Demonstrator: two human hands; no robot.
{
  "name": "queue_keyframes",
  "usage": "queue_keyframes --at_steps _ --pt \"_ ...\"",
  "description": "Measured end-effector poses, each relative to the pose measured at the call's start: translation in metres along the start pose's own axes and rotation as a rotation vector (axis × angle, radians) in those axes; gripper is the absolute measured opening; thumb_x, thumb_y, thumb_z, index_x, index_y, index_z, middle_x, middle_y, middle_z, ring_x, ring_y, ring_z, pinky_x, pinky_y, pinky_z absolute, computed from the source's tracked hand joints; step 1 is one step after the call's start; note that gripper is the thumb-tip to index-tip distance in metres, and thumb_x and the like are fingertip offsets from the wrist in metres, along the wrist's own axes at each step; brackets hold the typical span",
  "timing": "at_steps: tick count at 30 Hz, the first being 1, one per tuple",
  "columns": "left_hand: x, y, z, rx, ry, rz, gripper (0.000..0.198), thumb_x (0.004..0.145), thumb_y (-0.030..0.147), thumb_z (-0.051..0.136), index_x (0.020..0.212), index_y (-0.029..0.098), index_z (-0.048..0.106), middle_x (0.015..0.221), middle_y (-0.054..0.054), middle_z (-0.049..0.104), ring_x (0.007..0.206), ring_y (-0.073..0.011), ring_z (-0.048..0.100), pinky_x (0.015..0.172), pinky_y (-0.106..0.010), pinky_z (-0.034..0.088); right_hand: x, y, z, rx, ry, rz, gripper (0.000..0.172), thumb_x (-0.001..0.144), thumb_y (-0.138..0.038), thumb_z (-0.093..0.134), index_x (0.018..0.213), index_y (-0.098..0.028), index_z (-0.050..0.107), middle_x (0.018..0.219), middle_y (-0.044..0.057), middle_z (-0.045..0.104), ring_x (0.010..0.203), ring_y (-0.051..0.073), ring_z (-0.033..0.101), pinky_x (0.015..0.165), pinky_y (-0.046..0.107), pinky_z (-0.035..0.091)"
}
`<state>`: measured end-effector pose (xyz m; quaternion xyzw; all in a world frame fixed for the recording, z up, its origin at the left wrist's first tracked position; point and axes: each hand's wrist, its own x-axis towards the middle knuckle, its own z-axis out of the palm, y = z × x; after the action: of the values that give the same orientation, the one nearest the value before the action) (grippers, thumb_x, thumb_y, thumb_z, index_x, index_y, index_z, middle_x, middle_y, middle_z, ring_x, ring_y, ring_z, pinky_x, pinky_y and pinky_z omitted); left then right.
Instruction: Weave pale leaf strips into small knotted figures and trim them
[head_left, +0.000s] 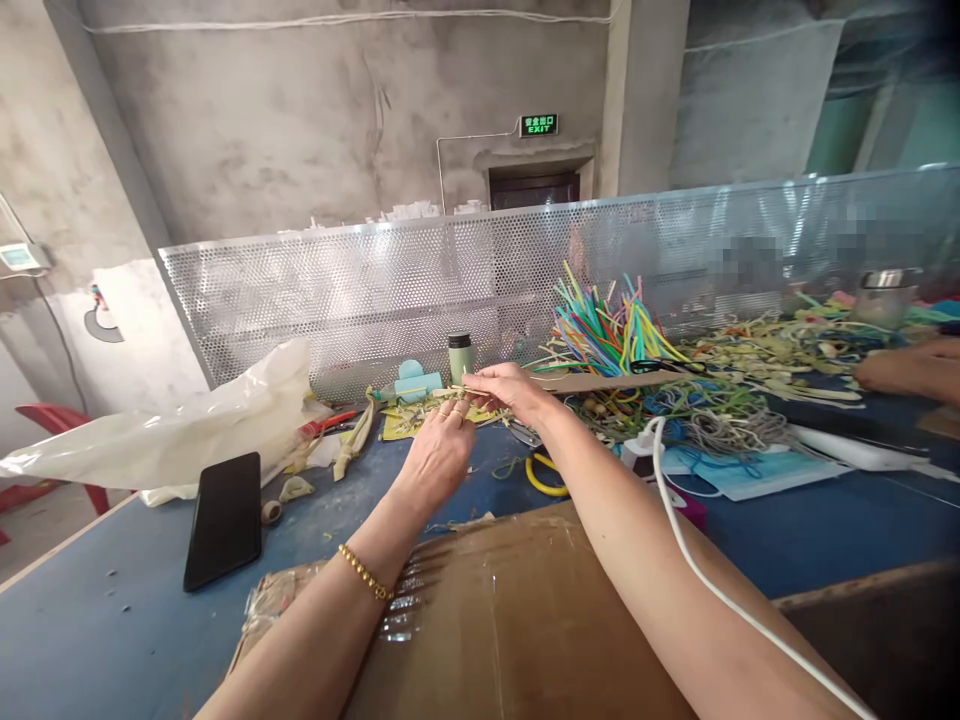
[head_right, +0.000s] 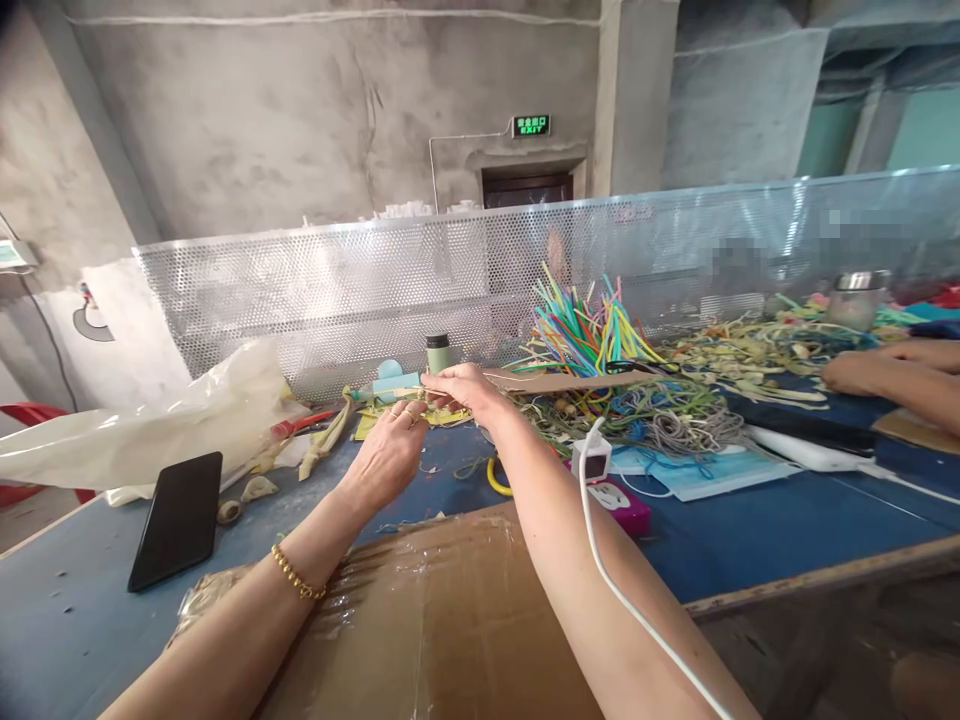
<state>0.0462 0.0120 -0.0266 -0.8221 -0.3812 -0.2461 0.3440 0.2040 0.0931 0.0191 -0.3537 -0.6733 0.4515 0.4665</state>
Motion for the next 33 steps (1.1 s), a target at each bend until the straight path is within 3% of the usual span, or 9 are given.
queue_keyframes --at_steps 4,6,10,11,13,15,18,24,33 --pt "0.001 0.002 -0.005 -0.144 0.012 0.002 0.021 0.082 0.003 0.048 0.084 0.012 0.067 0.108 -0.017 0.066 0.105 -0.0297 0.057 0.089 -0.045 0.05 -0.001 -0.001 0.002 -0.015 -0.002 -0.07 0.021 0.071 -0.031 0.079 0.071 -0.012 0.07 0.065 0.004 0.069 0.055 0.009 0.058 0.048 0.018 0.041" --pt "0.003 0.001 -0.009 -0.308 0.119 -0.095 0.022 0.084 0.005 0.049 0.084 0.015 0.068 0.1 -0.013 0.068 0.101 -0.0261 0.058 0.09 -0.043 0.048 -0.003 -0.005 0.003 0.005 -0.004 -0.111 0.02 0.072 -0.03 0.077 0.073 -0.012 0.069 0.064 0.003 0.068 0.056 0.009 0.058 0.05 0.019 0.042" --pt "0.006 -0.006 -0.017 -0.626 0.435 -0.657 0.011 0.085 0.021 0.058 0.089 0.017 0.068 0.095 -0.01 0.067 0.089 -0.0221 0.06 0.082 -0.038 0.048 -0.009 -0.014 0.007 -0.039 -0.038 -0.17 0.021 0.071 -0.032 0.076 0.076 -0.013 0.069 0.065 0.002 0.066 0.057 0.01 0.057 0.052 0.021 0.042" --pt "0.007 -0.008 -0.019 -0.741 0.437 -0.795 0.016 0.084 0.03 0.063 0.09 0.016 0.068 0.092 -0.01 0.067 0.083 -0.0216 0.061 0.077 -0.036 0.047 -0.01 -0.017 0.01 -0.06 -0.051 -0.184 0.021 0.071 -0.033 0.075 0.076 -0.013 0.069 0.064 0.002 0.065 0.056 0.01 0.056 0.052 0.022 0.042" --pt "0.008 -0.012 -0.02 -1.077 0.321 -0.941 0.033 0.076 0.045 0.071 0.089 0.015 0.069 0.084 -0.008 0.068 0.074 -0.0198 0.061 0.068 -0.032 0.045 -0.014 -0.021 0.016 -0.092 -0.079 -0.213 0.022 0.072 -0.034 0.074 0.074 -0.013 0.069 0.061 0.0 0.062 0.055 0.009 0.054 0.052 0.022 0.04" --pt "0.007 -0.015 -0.021 -1.422 0.192 -0.966 0.04 0.069 0.05 0.075 0.086 0.014 0.07 0.078 -0.006 0.069 0.069 -0.0173 0.061 0.065 -0.029 0.043 -0.017 -0.025 0.023 -0.106 -0.095 -0.234 0.024 0.073 -0.036 0.073 0.073 -0.013 0.068 0.06 0.0 0.06 0.055 0.009 0.052 0.052 0.023 0.038" --pt "0.006 -0.019 -0.019 -1.672 0.197 -0.977 0.036 0.061 0.044 0.081 0.076 0.013 0.07 0.071 -0.004 0.068 0.063 -0.0132 0.059 0.062 -0.026 0.041 -0.02 -0.027 0.031 -0.123 -0.112 -0.255 0.029 0.071 -0.04 0.075 0.069 -0.013 0.066 0.058 -0.001 0.058 0.054 0.009 0.049 0.053 0.024 0.037" --pt "0.004 -0.025 -0.015 -1.7 0.259 -0.971 0.029 0.058 0.035 0.083 0.066 0.012 0.068 0.062 -0.002 0.064 0.058 -0.0104 0.054 0.061 -0.025 0.039 -0.019 -0.028 0.029 -0.026 -0.175 -0.265 0.039 0.082 -0.052 0.064 0.076 -0.014 0.066 0.064 0.0 0.06 0.057 0.01 0.052 0.057 0.025 0.039" --pt "0.007 -0.024 -0.02 -1.628 0.286 -0.937 0.022 0.053 0.026 0.086 0.064 0.012 0.072 0.06 -0.002 0.066 0.057 -0.0105 0.053 0.063 -0.027 0.041 -0.024 -0.033 0.03 -0.256 -0.157 -0.358 0.031 0.073 -0.044 0.074 0.066 -0.015 0.064 0.064 0.0 0.06 0.06 0.011 0.051 0.058 0.026 0.038"
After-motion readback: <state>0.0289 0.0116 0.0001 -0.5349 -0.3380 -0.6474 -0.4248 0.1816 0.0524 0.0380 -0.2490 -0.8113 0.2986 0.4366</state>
